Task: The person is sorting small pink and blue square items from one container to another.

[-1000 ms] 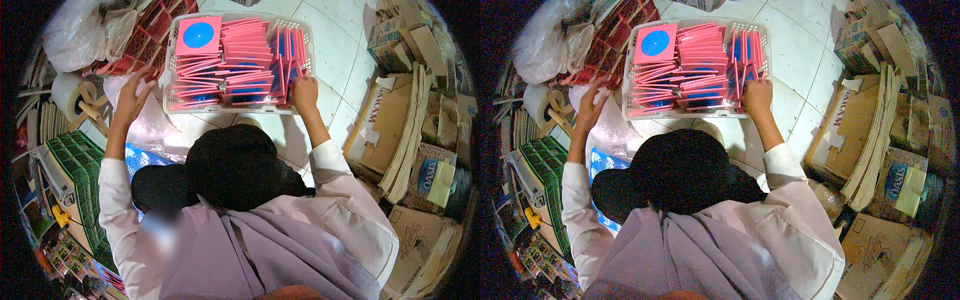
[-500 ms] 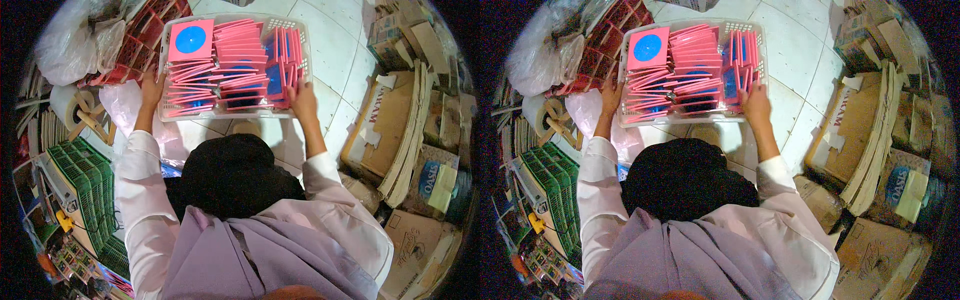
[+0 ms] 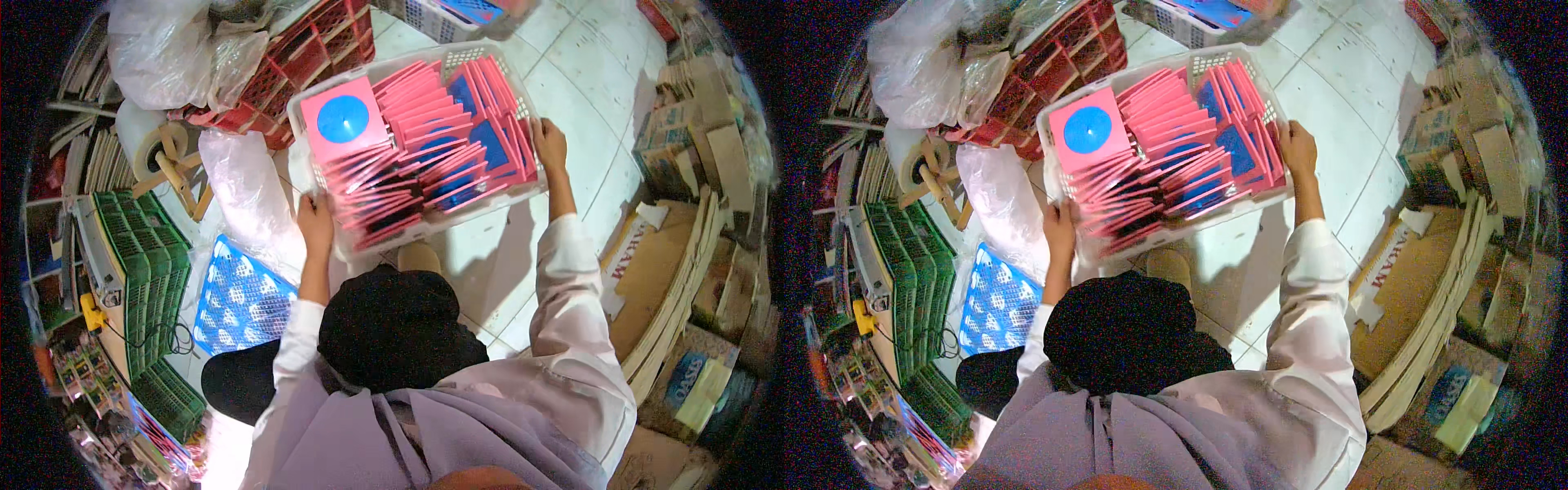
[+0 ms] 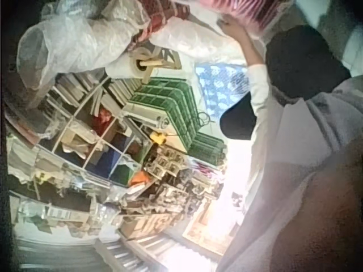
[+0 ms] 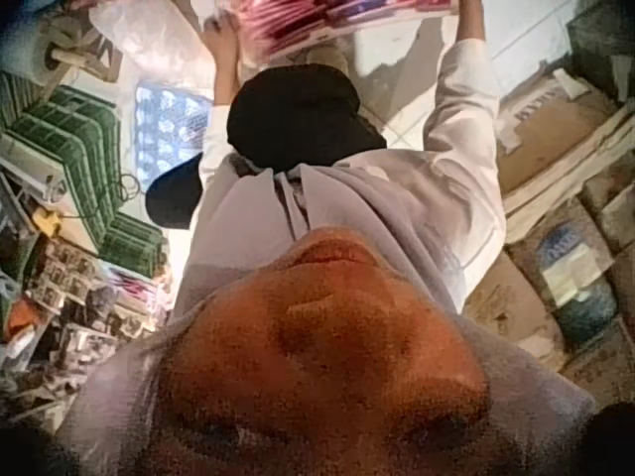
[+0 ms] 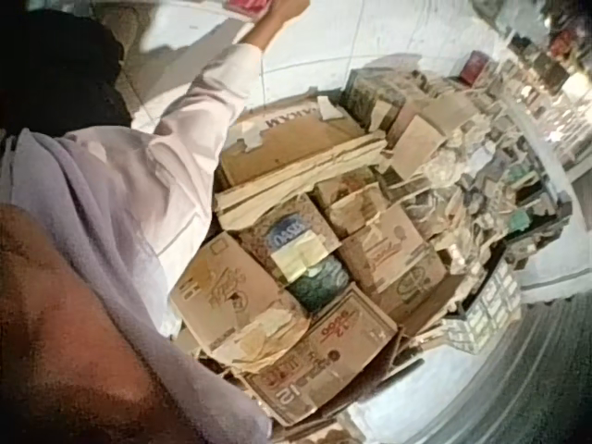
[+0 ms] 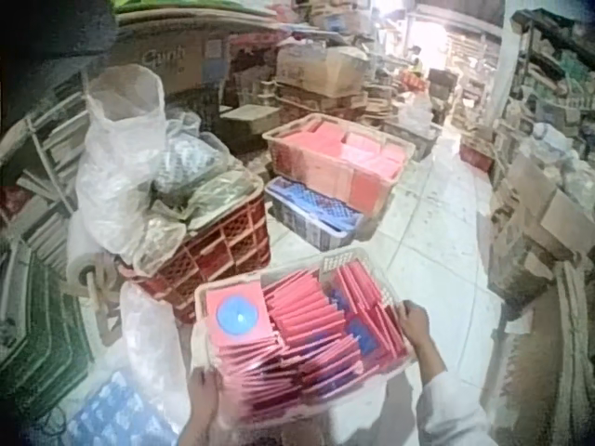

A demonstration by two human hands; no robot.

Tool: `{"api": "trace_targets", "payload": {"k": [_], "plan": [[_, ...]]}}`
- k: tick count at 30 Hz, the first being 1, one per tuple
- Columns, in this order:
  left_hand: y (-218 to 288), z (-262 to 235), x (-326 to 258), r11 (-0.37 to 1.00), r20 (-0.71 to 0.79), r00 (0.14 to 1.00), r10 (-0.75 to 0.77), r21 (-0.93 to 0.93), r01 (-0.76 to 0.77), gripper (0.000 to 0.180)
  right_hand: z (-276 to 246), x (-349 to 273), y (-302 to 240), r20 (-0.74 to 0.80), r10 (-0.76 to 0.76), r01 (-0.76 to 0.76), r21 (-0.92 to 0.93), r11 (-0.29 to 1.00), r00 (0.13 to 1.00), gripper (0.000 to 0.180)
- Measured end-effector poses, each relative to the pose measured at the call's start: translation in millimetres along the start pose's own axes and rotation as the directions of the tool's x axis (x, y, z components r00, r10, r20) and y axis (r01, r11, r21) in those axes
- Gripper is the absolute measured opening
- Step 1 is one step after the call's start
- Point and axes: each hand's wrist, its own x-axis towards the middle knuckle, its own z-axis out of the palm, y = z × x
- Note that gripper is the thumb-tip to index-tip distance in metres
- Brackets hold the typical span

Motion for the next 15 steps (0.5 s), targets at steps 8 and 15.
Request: {"api": "trace_targets", "payload": {"k": [8, 15], "plan": [[-4, 4, -69, 0.861, 0.033, 0.936, -0.350, -0.383, 0.335, 0.018, 23, 84, -60, 0.163, -0.189, 0.196, -0.029, 0.980, 0.968, 0.041], [10, 20, -58, 0.828, 0.073, 0.927, -0.369, -0.426, 0.363, 0.018, 61, 152, -89, 0.117, -0.352, 0.352, 0.016, 0.936, 0.929, 0.042]]}}
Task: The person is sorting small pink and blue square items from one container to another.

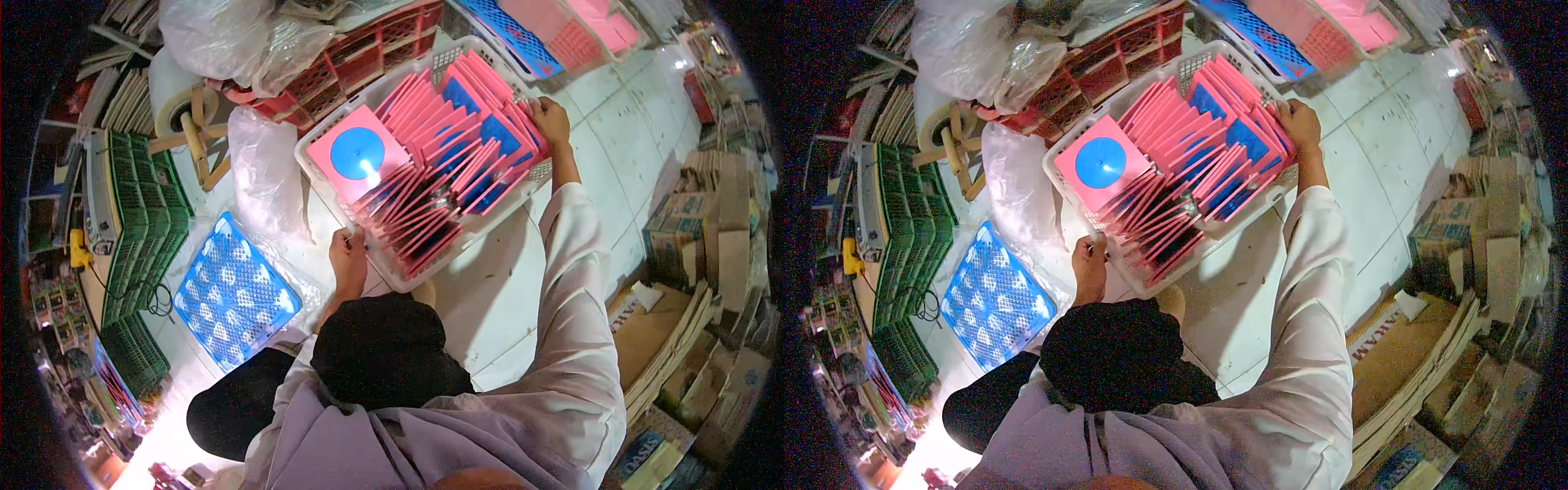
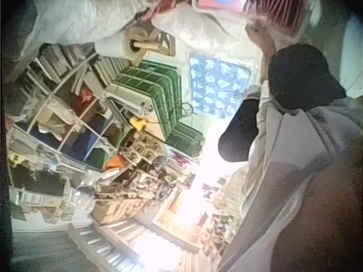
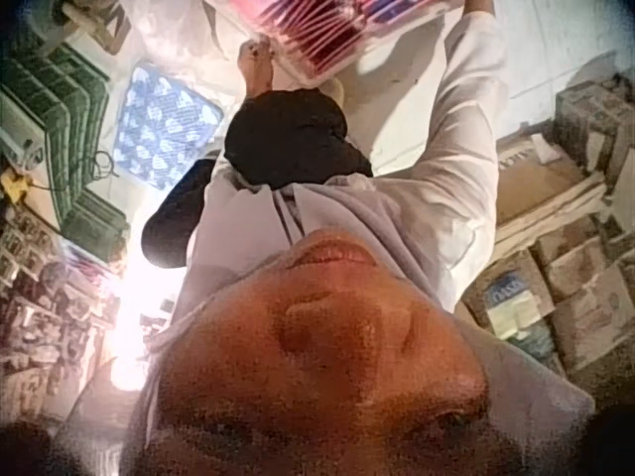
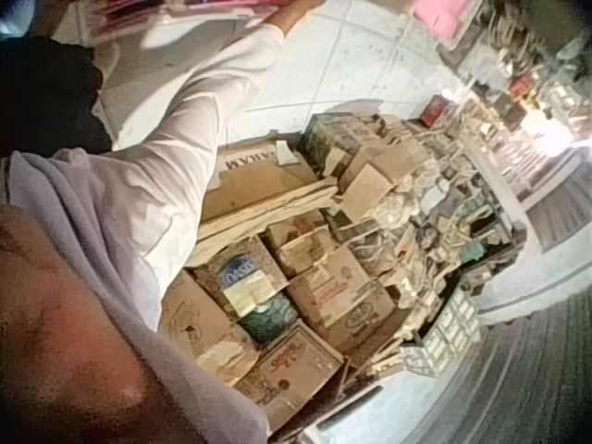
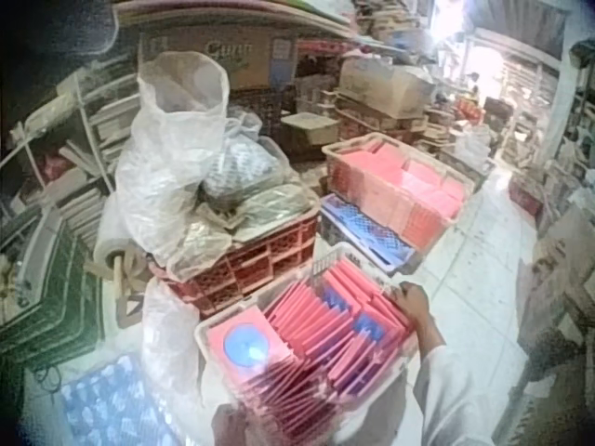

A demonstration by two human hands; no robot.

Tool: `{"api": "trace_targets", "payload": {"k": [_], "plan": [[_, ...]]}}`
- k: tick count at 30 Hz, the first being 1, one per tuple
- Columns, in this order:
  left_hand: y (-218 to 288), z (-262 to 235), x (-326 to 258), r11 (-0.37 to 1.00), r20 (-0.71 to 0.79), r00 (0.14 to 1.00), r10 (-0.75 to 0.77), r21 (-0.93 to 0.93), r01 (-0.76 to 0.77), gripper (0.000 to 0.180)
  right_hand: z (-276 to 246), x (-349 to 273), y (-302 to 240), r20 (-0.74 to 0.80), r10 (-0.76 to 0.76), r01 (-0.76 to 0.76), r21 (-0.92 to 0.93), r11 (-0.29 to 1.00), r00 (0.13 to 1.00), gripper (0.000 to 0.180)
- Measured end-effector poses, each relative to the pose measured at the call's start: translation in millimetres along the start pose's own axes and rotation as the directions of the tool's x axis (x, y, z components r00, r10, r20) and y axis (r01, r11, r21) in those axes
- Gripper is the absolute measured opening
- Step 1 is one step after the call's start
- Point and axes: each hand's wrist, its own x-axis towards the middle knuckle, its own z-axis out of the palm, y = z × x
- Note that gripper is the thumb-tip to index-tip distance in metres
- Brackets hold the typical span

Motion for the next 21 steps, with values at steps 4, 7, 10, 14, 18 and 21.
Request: {"api": "trace_targets", "payload": {"k": [4, 7, 10, 14, 18, 21], "plan": [[10, 7, 17, 0.993, -0.037, 0.996, 0.084, 0.092, -0.080, 0.023, 14, 25, 7, -0.013, 0.008, -0.008, -0.062, 0.998, 1.000, 0.046], [18, 3, 30, 0.992, 0.069, 0.990, 0.125, -0.005, -0.125, 0.025, 16, 33, 11, 0.043, 0.082, -0.074, -0.173, 0.982, 0.996, 0.044], [44, -42, 49, 0.989, 0.361, 0.931, -0.051, 0.151, -0.004, 0.029, -14, 21, -56, 0.070, 0.093, -0.056, -0.412, 0.909, 0.993, 0.039], [79, -155, 64, 0.895, 0.756, 0.655, -0.009, 0.299, -0.332, 0.035, -21, 10, -134, 0.025, -0.389, 0.390, -0.068, 0.918, 0.921, 0.041], [96, -309, 52, 0.845, 0.513, 0.858, 0.024, 0.448, -0.292, 0.034, 6, -26, -248, 0.169, -0.544, 0.507, 0.215, 0.834, 0.822, 0.042], [59, -445, 27, 0.899, 0.173, 0.984, 0.040, 0.424, -0.111, 0.037, 30, -59, -351, 0.359, -0.668, 0.557, 0.370, 0.743, 0.652, 0.038]]}}
